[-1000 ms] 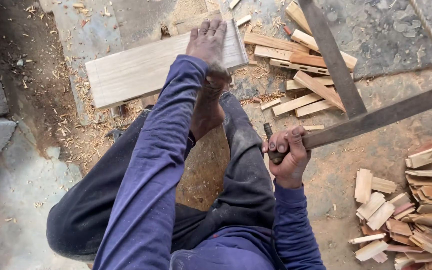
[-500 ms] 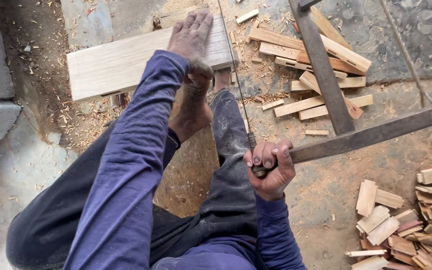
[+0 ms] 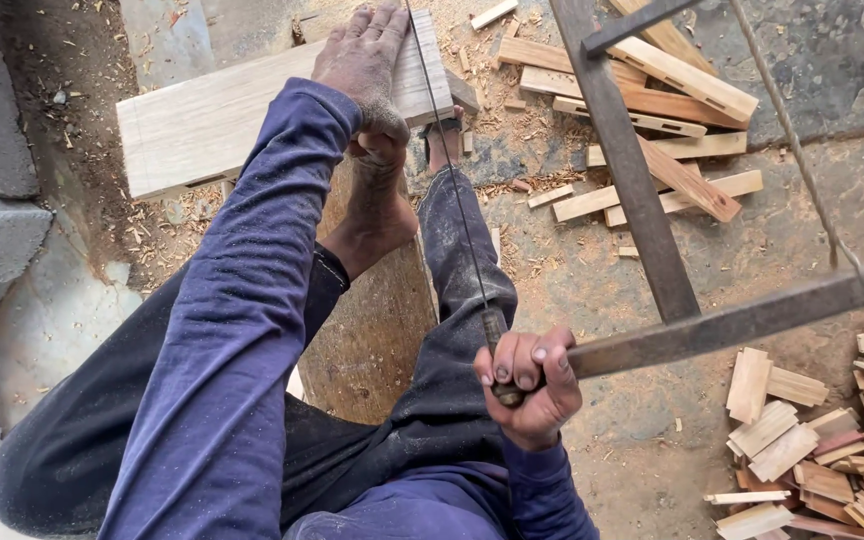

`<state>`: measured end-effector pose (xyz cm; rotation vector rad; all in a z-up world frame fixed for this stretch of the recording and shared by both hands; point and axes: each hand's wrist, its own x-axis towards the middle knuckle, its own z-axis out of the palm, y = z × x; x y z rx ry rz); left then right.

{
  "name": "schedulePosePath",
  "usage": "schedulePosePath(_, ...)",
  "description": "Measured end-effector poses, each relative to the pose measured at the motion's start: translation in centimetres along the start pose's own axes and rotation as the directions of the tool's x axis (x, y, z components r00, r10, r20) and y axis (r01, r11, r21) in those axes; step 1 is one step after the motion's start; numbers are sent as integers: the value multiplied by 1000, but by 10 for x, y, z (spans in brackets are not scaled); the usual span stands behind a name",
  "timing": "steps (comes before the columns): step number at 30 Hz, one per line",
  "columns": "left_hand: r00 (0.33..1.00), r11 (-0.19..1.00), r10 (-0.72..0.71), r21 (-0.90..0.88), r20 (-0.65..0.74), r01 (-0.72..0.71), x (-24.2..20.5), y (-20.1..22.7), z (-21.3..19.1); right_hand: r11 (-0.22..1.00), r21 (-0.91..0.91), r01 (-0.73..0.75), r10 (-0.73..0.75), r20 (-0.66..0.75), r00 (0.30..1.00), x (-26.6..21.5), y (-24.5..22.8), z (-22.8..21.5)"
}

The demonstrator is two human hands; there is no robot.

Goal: Manual sawing of a wooden plank into smaller sections using a frame saw.

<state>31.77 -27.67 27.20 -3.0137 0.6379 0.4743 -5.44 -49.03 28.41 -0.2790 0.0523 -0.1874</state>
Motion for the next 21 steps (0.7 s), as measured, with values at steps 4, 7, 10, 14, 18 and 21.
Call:
schedulePosePath(4,1000,1000,18,-22,-23,-19,-4,3,-6,1000,17,10,-10,-38,999,-22,-6,6)
schedulePosePath(7,1000,1000,6,0,-17,-6,-2,4,-8,1000,11,11,-11,-74,997,-48,-15,3)
schedulePosePath(10,999,1000,25,-9,-32,-25,-4,2,-6,1000,-2,-3,3,-77,997,-57,-20,0)
schedulePosePath(14,999,999,29,-28,-33,-30,-3,2,-6,1000,-16,-5,4,-56,998,-38,-16,1)
schedulePosePath(18,998,999,43,-20,-36,-44,-4,2,-6,999,-34,4,-5,-23,1000,-4,-3,4)
schedulePosePath(21,999,999,32,-18,-30,-32,-4,3,-8,999,-53,13,-13,1,1000,25,8,5)
